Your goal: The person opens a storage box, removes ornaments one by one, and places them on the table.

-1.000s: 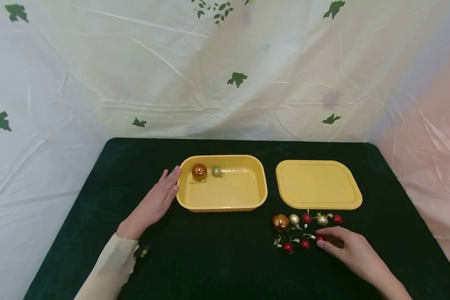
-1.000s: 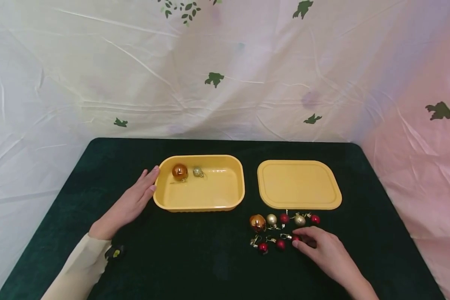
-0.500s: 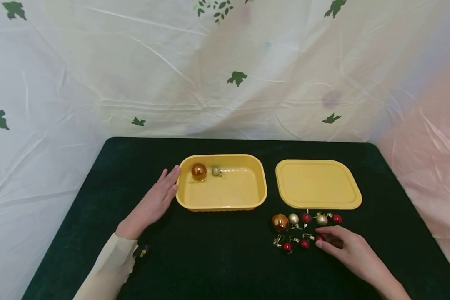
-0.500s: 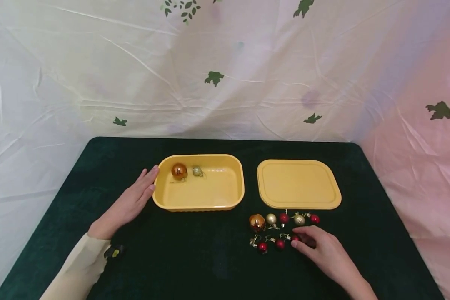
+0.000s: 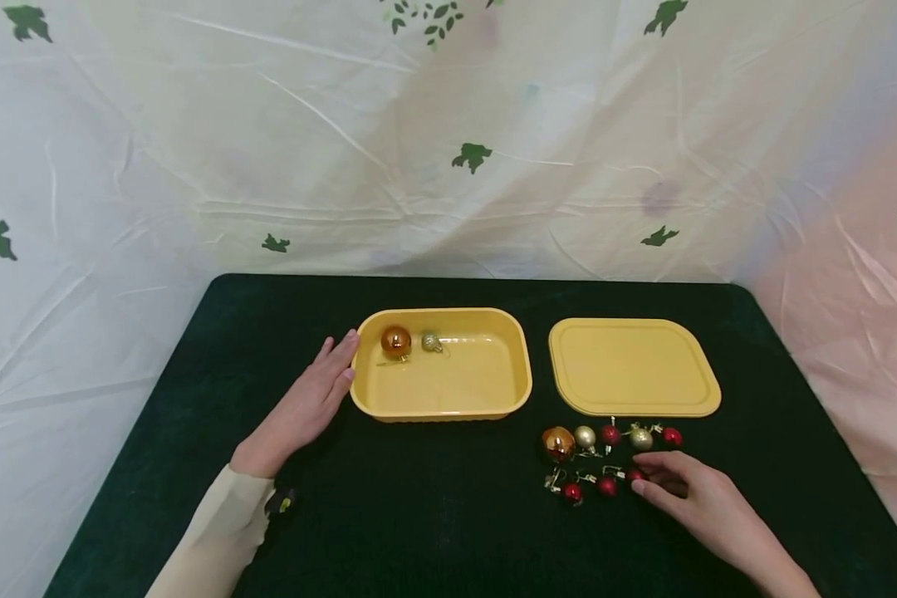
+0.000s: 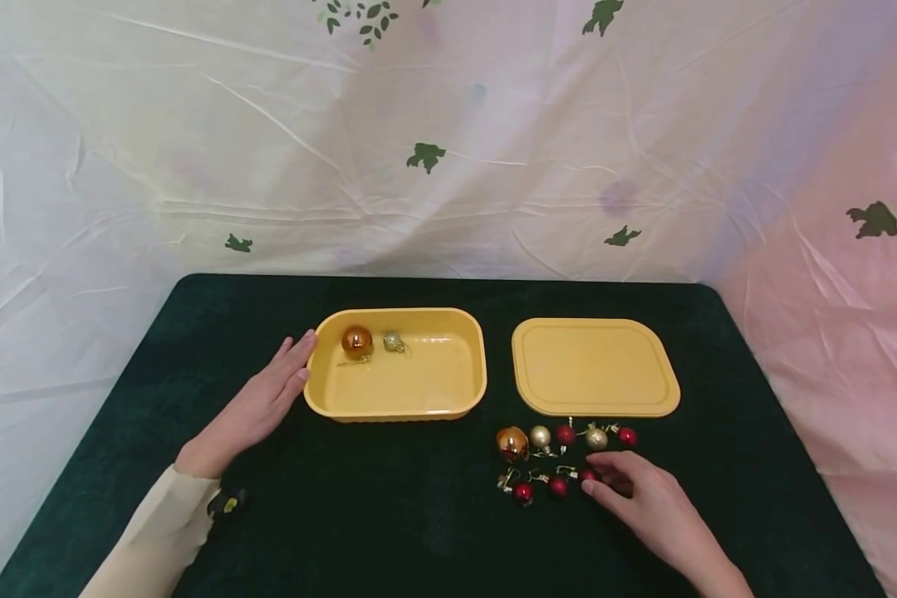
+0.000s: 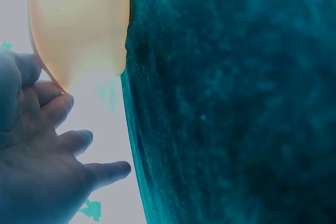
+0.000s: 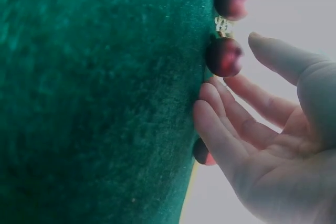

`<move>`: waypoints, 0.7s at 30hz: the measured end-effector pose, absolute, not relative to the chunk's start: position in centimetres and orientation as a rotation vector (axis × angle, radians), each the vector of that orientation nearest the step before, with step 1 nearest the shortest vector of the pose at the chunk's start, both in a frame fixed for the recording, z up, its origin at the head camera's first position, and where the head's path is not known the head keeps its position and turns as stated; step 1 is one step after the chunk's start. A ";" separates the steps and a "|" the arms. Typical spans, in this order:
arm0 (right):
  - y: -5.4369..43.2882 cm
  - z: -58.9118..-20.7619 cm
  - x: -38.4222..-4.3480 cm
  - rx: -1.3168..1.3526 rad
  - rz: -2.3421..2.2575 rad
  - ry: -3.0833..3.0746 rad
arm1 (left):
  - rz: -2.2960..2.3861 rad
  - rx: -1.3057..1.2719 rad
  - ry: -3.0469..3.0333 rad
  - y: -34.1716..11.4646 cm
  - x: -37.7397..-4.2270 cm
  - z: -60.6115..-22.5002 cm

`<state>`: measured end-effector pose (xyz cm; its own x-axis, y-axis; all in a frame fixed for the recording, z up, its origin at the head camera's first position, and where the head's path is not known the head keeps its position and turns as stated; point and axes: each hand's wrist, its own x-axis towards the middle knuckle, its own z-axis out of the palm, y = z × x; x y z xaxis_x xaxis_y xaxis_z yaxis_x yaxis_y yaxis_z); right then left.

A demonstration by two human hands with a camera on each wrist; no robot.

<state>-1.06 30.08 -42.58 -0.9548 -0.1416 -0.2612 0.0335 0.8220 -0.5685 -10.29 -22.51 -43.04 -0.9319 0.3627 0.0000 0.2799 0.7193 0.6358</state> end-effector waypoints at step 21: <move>29.3 -37.0 -0.5 -0.183 -0.803 2.998 | 1.012 0.556 2.804 -22.6 -10.3 -42.9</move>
<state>-0.54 29.32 -37.02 -0.9925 -0.1219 -0.0005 -0.1053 0.8597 -0.4998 -10.29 -22.59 -42.89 -0.9269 0.3748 0.0209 0.3018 0.7109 0.6352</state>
